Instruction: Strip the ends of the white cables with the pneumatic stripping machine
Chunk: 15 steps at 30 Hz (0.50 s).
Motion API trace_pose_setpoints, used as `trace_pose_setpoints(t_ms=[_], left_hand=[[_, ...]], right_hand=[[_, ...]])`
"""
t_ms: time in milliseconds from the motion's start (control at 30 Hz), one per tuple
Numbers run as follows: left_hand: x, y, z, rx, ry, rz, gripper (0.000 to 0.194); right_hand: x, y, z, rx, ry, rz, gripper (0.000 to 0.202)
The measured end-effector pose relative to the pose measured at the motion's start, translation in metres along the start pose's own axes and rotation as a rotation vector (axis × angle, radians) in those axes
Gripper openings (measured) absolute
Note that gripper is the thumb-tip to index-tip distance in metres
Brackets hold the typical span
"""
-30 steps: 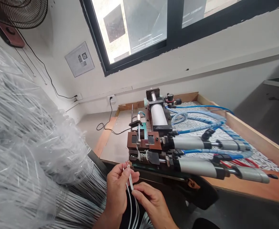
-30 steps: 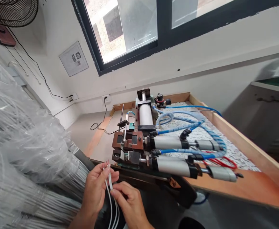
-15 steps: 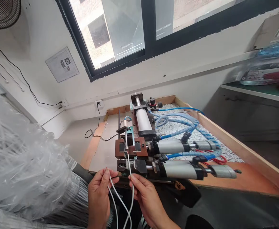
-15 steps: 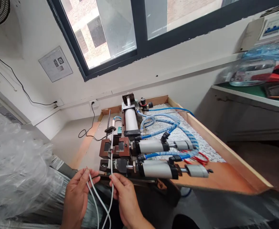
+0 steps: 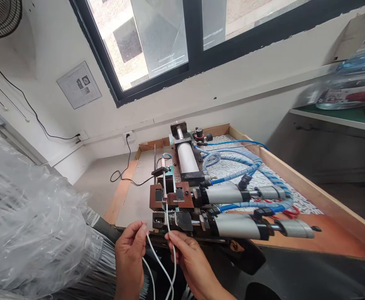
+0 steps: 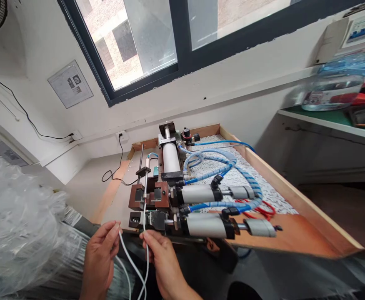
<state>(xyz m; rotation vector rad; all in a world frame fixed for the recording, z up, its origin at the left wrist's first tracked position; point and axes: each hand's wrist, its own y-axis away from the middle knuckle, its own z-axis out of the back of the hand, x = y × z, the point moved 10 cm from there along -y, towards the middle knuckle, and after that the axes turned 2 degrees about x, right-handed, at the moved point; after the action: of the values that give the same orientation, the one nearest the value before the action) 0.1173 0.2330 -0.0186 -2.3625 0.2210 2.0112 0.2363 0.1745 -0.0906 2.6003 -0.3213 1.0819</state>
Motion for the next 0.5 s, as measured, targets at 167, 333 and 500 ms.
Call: trace_pose_setpoints(t_ms=[167, 333, 500], left_hand=[[-0.001, 0.001, -0.009, 0.067, -0.042, -0.012, 0.014], [-0.005, -0.002, -0.011, 0.063, -0.046, -0.053, 0.018], [-0.014, -0.003, -0.007, 0.005, -0.052, -0.102, 0.027]], right_hand=[[0.005, 0.016, -0.018, 0.205, 0.416, 0.120, 0.023], [0.019, 0.025, -0.012, 0.129, 0.469, 0.237, 0.026], [0.012, 0.017, 0.012, -0.113, 0.187, 0.094, 0.027]])
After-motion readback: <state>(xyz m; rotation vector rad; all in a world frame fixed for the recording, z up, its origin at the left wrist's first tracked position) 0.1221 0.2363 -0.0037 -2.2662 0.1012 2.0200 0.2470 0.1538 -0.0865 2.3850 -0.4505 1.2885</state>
